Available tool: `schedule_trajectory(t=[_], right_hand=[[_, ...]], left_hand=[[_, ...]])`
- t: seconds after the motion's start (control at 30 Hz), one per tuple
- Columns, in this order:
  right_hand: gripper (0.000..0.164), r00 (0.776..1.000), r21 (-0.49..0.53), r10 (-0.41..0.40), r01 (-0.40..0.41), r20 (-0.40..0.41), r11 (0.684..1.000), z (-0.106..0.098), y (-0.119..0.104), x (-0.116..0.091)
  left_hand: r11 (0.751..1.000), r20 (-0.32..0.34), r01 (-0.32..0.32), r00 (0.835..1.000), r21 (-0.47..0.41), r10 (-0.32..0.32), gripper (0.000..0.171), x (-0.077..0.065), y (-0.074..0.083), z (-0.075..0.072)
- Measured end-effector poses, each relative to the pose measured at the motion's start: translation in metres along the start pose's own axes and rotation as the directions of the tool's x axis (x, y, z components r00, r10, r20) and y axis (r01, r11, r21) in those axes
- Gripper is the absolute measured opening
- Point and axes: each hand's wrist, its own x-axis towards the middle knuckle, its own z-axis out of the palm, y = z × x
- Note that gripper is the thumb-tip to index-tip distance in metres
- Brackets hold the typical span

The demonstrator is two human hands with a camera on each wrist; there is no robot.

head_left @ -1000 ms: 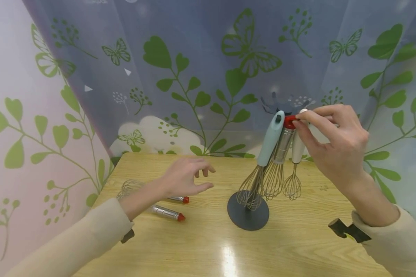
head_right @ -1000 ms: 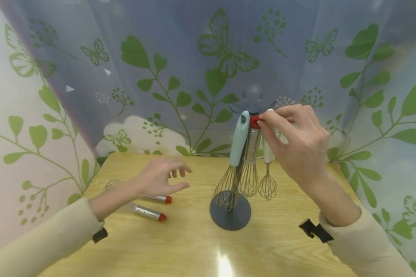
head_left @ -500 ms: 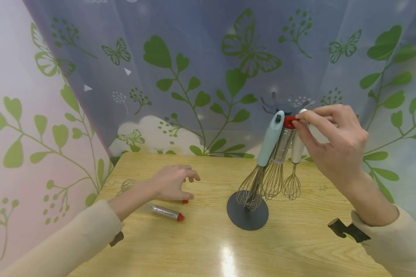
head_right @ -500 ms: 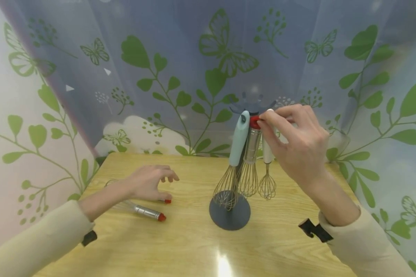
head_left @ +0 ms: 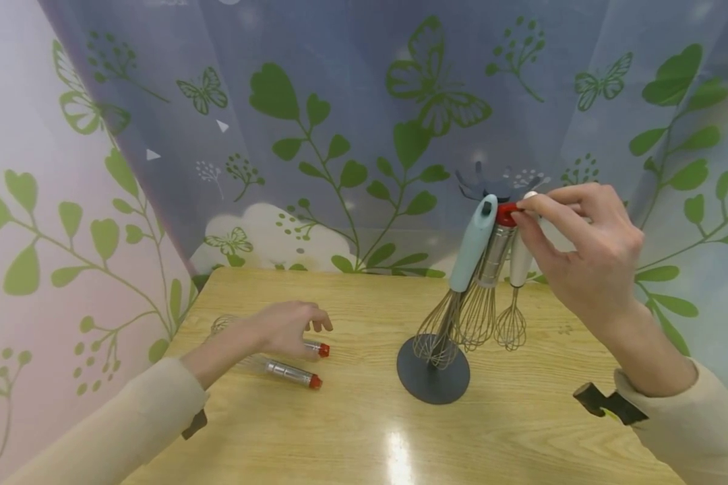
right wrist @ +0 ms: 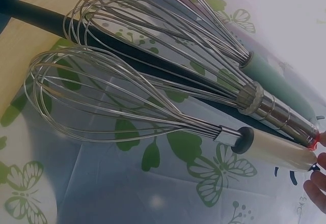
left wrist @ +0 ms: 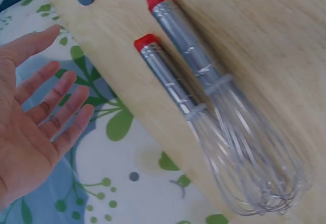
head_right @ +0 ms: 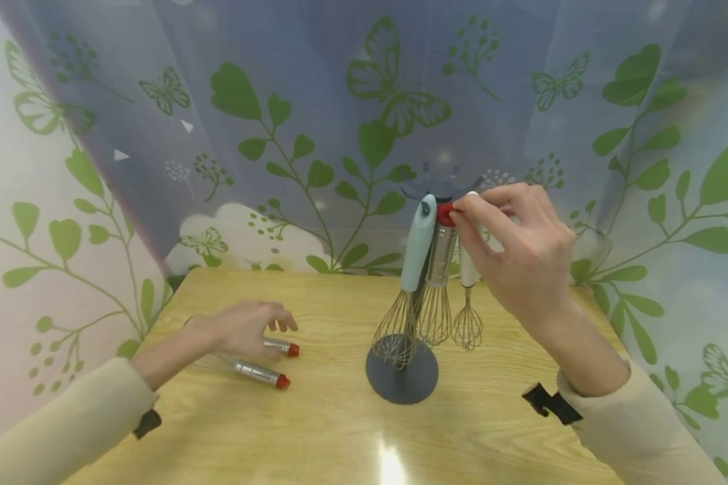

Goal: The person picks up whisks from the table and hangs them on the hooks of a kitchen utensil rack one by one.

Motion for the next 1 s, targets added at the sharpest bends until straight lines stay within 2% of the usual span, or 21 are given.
schedule_trajectory(t=[0.23,0.53,1.0], right_hand=[[0.009,1.000,-0.003,-0.004,0.004,0.005,1.000,0.000,0.000,0.000],[0.007,1.000,0.000,-0.002,0.002,0.002,1.000,-0.001,0.000,0.000],[0.007,1.000,0.002,0.004,-0.004,-0.002,1.000,-0.001,0.002,-0.001]], left_hand=[[0.996,0.006,0.042,0.999,-0.073,-0.042,0.046,-0.006,-0.016,0.008],[0.993,0.050,0.083,0.996,-0.088,-0.079,0.038,-0.009,-0.020,0.027],[0.988,0.054,0.105,0.994,-0.110,-0.100,0.055,-0.012,-0.032,0.050]])
